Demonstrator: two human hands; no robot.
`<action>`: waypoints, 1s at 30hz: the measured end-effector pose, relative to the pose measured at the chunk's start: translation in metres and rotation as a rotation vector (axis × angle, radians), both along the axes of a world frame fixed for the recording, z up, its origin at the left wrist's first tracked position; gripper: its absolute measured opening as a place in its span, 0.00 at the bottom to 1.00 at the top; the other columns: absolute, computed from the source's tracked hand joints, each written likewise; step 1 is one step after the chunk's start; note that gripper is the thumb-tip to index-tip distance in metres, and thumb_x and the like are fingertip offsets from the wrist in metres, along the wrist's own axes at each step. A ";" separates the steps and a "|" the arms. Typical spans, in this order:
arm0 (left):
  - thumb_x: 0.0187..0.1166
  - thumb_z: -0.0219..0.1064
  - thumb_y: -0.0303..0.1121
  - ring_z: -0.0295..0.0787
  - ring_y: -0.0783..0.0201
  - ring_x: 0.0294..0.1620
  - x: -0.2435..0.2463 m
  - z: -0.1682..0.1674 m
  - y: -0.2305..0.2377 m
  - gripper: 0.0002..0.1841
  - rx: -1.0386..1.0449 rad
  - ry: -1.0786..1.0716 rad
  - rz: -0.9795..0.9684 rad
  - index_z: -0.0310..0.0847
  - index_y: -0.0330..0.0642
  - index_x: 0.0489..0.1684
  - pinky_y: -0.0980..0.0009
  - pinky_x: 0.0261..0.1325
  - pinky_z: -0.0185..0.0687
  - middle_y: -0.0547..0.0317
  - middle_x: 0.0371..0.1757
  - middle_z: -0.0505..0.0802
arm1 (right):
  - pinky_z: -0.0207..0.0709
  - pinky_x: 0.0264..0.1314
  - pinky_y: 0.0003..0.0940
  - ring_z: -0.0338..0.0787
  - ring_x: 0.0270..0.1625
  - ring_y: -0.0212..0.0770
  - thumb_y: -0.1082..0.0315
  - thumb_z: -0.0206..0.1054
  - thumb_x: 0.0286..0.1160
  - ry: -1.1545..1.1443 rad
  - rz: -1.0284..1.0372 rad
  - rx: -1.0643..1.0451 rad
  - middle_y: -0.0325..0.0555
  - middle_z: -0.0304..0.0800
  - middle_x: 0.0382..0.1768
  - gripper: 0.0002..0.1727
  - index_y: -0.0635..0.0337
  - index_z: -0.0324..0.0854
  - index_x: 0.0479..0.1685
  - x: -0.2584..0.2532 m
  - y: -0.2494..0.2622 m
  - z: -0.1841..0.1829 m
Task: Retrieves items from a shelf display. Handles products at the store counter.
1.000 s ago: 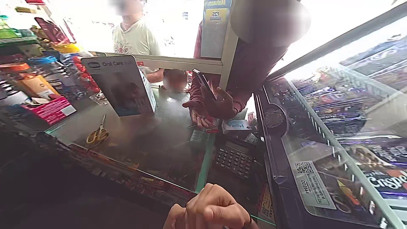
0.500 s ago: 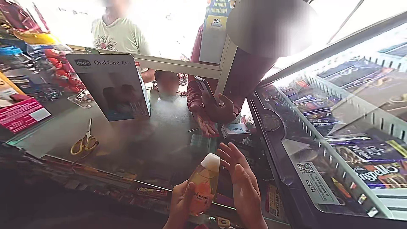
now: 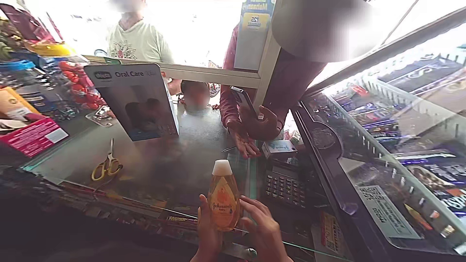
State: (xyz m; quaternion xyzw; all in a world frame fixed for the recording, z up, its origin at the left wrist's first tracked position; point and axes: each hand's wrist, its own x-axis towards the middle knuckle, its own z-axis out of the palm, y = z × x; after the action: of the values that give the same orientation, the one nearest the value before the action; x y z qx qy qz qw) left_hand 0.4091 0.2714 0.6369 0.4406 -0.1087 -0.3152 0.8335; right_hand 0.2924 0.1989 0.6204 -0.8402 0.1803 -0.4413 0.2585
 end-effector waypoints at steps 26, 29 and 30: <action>0.65 0.80 0.52 0.96 0.68 0.46 -0.036 -0.014 0.016 0.35 -0.014 -0.326 -0.026 0.71 0.40 0.63 0.67 0.51 0.95 0.69 0.45 0.96 | 0.91 0.46 0.26 0.93 0.48 0.29 0.69 0.54 0.89 -0.305 0.369 0.425 0.47 0.85 0.61 0.21 0.68 0.68 0.75 -0.024 -0.032 -0.015; 0.70 0.78 0.43 0.91 0.80 0.55 -0.039 -0.031 0.044 0.24 0.053 -0.641 -0.074 0.81 0.46 0.63 0.72 0.63 0.88 0.78 0.52 0.95 | 0.85 0.66 0.31 0.86 0.70 0.34 0.43 0.55 0.88 -0.336 0.662 0.419 0.37 0.75 0.80 0.32 0.38 0.59 0.89 -0.024 -0.036 -0.019; 0.72 0.78 0.43 0.90 0.81 0.57 -0.036 -0.040 0.057 0.23 0.091 -0.774 -0.108 0.83 0.44 0.62 0.73 0.65 0.87 0.73 0.54 0.95 | 0.83 0.69 0.30 0.85 0.72 0.33 0.42 0.57 0.86 -0.322 0.730 0.387 0.36 0.74 0.82 0.35 0.35 0.55 0.91 -0.024 -0.033 -0.018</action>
State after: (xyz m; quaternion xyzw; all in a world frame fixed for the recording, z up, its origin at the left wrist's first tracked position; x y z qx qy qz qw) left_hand 0.3730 0.3282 0.5969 0.5569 -0.4240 -0.1738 0.6927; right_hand 0.2680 0.1662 0.6022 -0.7055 -0.0913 -0.4044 0.5748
